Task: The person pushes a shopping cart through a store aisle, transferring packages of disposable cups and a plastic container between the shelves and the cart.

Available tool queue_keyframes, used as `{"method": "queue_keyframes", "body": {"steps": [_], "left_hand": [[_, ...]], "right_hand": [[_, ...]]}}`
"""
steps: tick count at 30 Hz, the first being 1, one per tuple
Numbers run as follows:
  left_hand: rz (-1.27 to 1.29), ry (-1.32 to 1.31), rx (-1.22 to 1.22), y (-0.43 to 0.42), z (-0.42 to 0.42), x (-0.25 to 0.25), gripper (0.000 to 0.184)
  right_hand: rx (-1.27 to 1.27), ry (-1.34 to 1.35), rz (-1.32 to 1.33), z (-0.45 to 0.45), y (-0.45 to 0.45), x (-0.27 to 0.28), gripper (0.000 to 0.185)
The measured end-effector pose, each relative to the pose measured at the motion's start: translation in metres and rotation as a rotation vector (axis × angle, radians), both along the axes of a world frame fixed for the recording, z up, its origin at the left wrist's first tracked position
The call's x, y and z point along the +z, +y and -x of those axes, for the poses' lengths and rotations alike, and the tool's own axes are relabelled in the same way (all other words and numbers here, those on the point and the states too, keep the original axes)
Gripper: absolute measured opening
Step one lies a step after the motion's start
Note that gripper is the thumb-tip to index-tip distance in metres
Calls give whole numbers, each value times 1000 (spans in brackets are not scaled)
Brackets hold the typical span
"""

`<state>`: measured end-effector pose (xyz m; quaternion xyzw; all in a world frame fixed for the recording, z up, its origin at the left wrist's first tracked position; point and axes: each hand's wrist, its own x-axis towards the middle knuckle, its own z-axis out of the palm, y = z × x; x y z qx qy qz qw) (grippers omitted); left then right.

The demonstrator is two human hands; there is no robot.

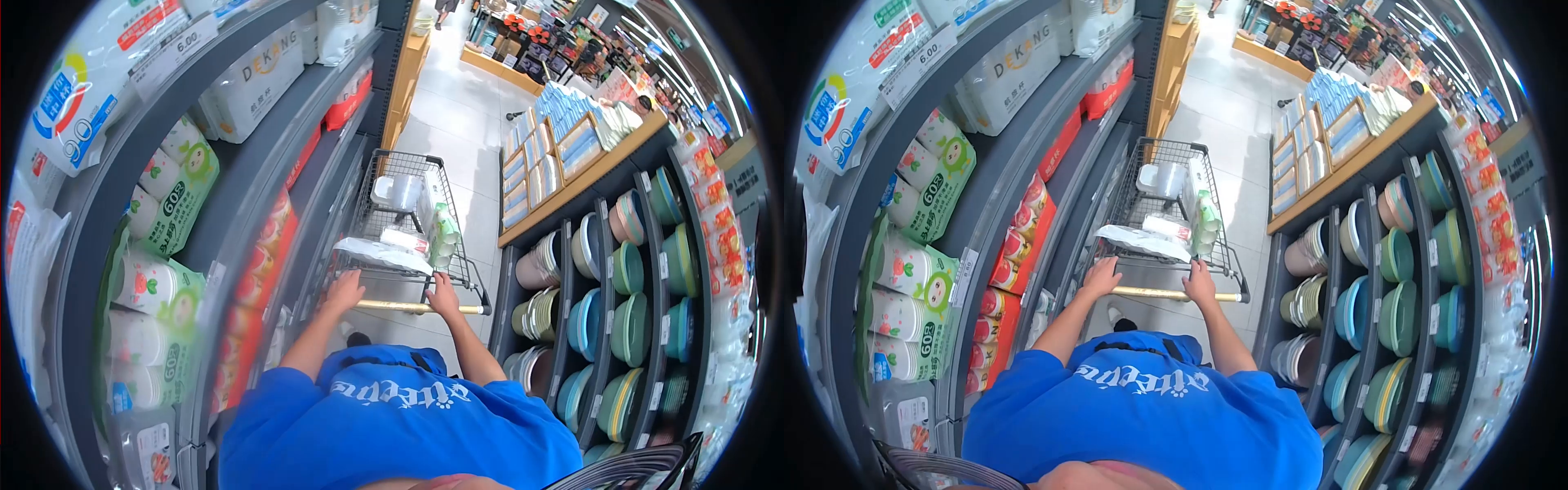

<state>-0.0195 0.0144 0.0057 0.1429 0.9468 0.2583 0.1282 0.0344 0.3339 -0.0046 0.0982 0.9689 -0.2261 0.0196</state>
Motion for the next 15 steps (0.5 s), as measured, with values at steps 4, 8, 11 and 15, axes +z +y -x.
{"method": "queue_keyframes", "body": {"steps": [4,8,11,15], "left_hand": [[210,-107,-47,7,-28,41,28],[37,361,15,0,-78,21,21],[16,469,70,4,-103,22,32],[62,371,98,9,-115,19,49]], "right_hand": [[152,-369,-193,-28,-10,26,44],[149,250,-203,-91,-20,27,44],[165,268,-199,-110,-16,26,62],[133,269,-219,-131,-17,25,73]]}}
